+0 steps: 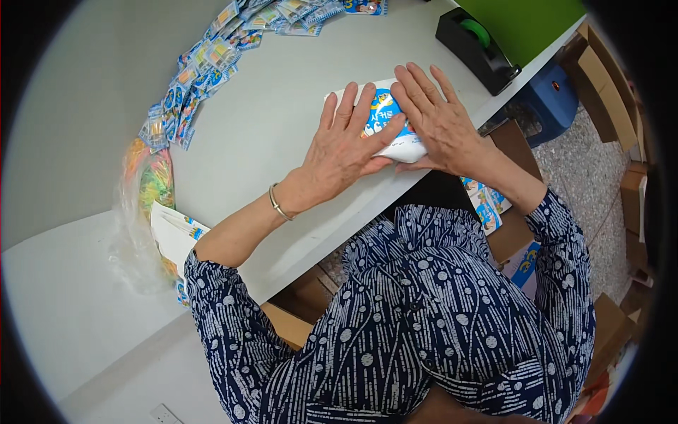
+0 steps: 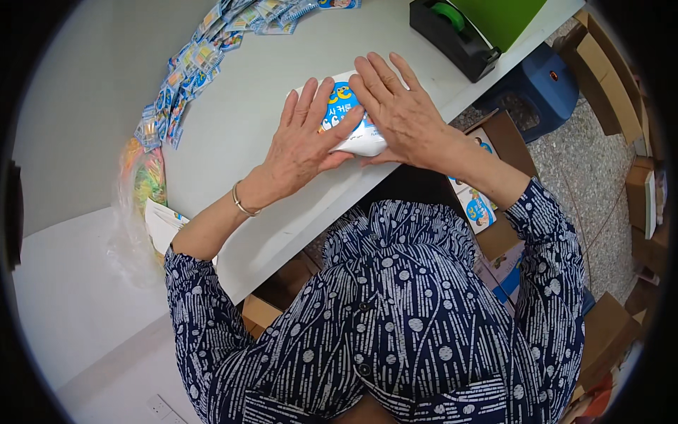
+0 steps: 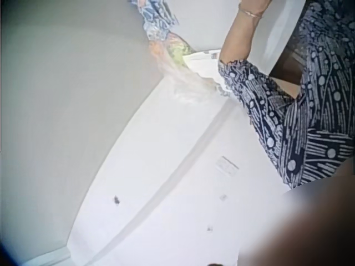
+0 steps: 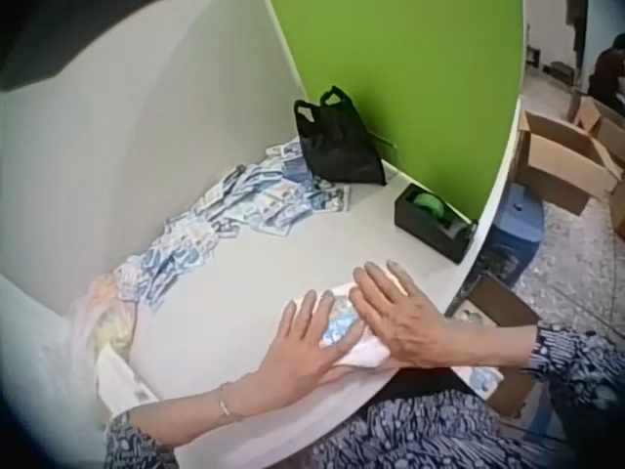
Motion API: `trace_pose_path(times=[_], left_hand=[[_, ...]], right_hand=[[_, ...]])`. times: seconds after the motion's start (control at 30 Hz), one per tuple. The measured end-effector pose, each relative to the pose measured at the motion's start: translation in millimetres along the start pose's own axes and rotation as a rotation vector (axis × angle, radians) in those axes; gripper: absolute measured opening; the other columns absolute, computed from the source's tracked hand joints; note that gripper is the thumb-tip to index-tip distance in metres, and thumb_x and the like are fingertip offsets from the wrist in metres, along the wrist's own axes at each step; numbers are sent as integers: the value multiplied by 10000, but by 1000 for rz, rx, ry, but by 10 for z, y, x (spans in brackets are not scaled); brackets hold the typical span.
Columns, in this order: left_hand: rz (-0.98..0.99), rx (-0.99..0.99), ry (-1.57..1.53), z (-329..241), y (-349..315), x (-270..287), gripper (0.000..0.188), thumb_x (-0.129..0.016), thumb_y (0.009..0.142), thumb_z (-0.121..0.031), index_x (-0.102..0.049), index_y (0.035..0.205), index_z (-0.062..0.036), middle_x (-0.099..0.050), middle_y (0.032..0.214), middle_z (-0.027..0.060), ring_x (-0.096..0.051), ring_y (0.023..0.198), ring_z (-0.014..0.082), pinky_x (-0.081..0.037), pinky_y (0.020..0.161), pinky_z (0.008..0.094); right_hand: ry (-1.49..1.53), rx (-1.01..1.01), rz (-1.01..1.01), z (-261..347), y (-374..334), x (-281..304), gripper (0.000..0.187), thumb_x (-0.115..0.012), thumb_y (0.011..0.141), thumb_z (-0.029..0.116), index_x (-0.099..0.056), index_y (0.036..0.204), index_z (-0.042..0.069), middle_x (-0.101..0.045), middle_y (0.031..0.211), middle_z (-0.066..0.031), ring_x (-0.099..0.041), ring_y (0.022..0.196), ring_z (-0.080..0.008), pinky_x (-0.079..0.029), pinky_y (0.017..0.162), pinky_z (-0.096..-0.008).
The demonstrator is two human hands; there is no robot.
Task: Sorting and packing small blue and white sachets into cardboard boxes.
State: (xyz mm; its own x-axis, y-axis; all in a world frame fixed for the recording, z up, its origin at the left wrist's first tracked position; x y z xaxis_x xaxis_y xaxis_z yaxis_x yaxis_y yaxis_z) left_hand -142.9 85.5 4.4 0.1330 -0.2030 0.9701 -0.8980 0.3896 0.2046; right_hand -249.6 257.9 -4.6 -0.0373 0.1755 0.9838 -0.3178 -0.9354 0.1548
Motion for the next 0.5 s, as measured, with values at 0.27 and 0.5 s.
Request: trace_pose_path(times=[0.27,0.5], left_hand=[[14,42,-63,54,-38,-54,754,-689,816,-480,-371,1468,-272,-217,1521,259,-188,1411,465,-190,1110,629],[23,50,-44,41,-33,-91,691,-621,866,-518,-378,1465,-273,-191,1530,261,-157,1421,463,-163,1117,632]], right_hand=[[238,132,-5,-176,-32,56,1131,-683,673,707,-321,1404,-77,-274,1490,-287,-192,1434,-417,-126,1185,-519],[117,58,-128,-84,-20,-52,990,-676,738,642,-361,1374,-48,-290,1484,-275,-217,1423,-418,-143,1182,-516]])
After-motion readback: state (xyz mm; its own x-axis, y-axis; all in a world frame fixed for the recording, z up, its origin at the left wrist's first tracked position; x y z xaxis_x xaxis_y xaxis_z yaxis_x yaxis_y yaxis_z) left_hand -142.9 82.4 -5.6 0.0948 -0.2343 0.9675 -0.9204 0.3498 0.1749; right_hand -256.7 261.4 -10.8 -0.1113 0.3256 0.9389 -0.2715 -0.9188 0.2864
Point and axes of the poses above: each hand's wrist, its own y-axis towards the middle knuckle, its own x-axis out of the back of the hand, z = x × y, the point moved 2 cm from there along y, towards the middle knuckle
